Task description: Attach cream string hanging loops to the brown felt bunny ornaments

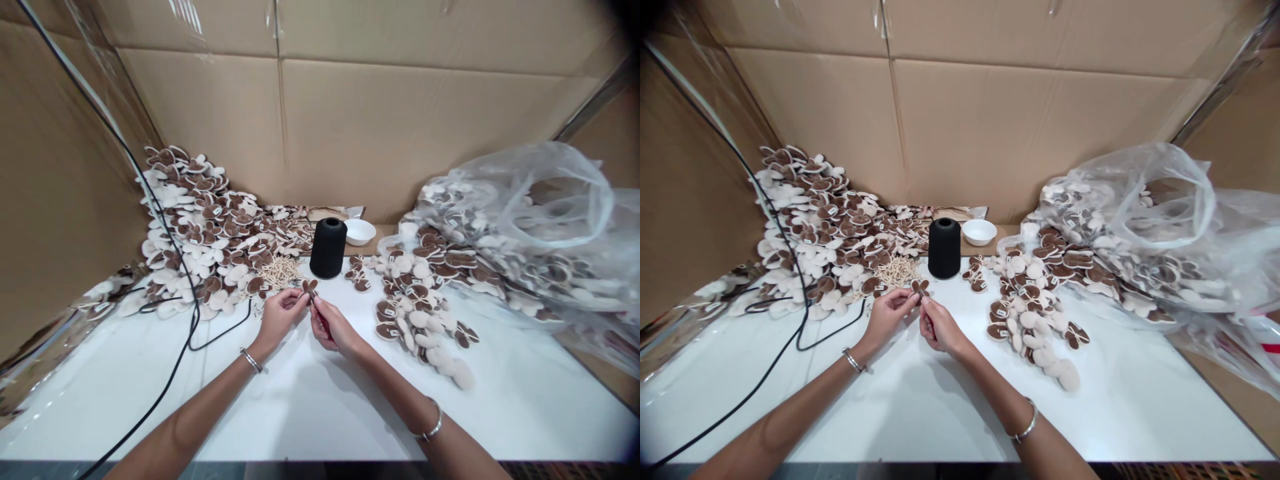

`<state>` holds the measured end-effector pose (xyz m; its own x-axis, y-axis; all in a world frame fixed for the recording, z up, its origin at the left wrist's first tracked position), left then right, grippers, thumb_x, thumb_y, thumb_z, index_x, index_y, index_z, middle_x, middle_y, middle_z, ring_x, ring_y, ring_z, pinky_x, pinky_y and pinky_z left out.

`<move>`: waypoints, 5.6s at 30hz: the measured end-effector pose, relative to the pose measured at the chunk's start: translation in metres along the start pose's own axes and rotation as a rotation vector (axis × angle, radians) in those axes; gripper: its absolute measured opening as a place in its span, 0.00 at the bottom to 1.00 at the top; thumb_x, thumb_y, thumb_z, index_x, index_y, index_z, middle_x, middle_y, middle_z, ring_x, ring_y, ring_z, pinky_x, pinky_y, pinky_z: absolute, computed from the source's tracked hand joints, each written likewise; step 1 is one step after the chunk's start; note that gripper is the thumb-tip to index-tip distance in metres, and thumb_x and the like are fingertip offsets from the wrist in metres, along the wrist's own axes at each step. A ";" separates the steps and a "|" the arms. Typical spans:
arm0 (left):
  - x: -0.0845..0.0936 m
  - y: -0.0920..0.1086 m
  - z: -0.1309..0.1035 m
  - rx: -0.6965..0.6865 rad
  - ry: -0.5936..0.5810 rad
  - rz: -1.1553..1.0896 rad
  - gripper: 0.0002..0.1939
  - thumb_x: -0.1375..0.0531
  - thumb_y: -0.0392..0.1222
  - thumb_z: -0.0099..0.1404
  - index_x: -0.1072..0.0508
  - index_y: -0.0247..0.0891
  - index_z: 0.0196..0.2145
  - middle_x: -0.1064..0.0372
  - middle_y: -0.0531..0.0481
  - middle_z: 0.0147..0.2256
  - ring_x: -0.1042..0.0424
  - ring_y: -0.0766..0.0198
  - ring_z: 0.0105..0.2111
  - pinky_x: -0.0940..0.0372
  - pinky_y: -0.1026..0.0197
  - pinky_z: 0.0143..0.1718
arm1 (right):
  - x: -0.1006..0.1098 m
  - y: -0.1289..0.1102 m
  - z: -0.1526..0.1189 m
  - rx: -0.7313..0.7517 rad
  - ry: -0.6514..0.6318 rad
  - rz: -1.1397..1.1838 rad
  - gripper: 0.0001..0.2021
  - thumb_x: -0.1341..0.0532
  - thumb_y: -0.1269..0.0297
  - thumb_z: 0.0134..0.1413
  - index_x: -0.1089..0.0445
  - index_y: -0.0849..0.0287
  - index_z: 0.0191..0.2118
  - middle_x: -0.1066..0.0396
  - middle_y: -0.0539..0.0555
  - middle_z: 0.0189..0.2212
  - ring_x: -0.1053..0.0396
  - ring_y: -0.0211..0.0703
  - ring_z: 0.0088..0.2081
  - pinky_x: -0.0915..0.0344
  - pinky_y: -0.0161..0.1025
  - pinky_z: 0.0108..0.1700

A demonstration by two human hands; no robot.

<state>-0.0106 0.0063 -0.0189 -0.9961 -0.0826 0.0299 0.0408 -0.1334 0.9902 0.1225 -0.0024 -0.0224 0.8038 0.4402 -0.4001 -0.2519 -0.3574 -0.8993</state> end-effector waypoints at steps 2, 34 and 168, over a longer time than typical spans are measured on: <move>0.000 0.000 -0.001 -0.001 -0.005 0.010 0.12 0.34 0.48 0.56 0.25 0.34 0.31 0.25 0.48 0.30 0.26 0.63 0.31 0.32 0.64 0.31 | 0.000 -0.001 0.000 -0.001 0.016 0.007 0.21 0.46 0.41 0.56 0.46 0.55 0.30 0.48 0.39 0.10 0.61 0.28 0.08 0.63 0.27 0.09; 0.002 0.002 0.000 0.008 0.021 0.061 0.14 0.34 0.50 0.56 0.24 0.35 0.31 0.24 0.47 0.30 0.25 0.61 0.30 0.31 0.63 0.30 | 0.000 -0.005 -0.005 -0.080 0.036 -0.015 0.21 0.47 0.41 0.56 0.46 0.56 0.29 0.53 0.37 0.10 0.62 0.27 0.10 0.68 0.29 0.13; -0.002 0.023 -0.009 -0.576 -0.374 0.627 0.12 0.53 0.40 0.72 0.36 0.39 0.32 0.37 0.48 0.31 0.37 0.60 0.34 0.40 0.57 0.38 | 0.011 -0.021 -0.009 -0.122 -0.061 0.042 0.21 0.39 0.46 0.53 0.41 0.58 0.25 0.54 0.37 0.09 0.63 0.26 0.09 0.67 0.29 0.12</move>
<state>-0.0073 -0.0051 0.0024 -0.7355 0.0046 0.6775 0.5126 -0.6501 0.5609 0.1418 0.0022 -0.0065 0.7586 0.4710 -0.4502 -0.2139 -0.4726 -0.8549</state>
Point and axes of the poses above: each hand's wrist, its own z-axis towards the middle knuckle, its own x-axis out of the back of the hand, y = z × x, the point moved 3 cm from there along z, towards the middle knuckle
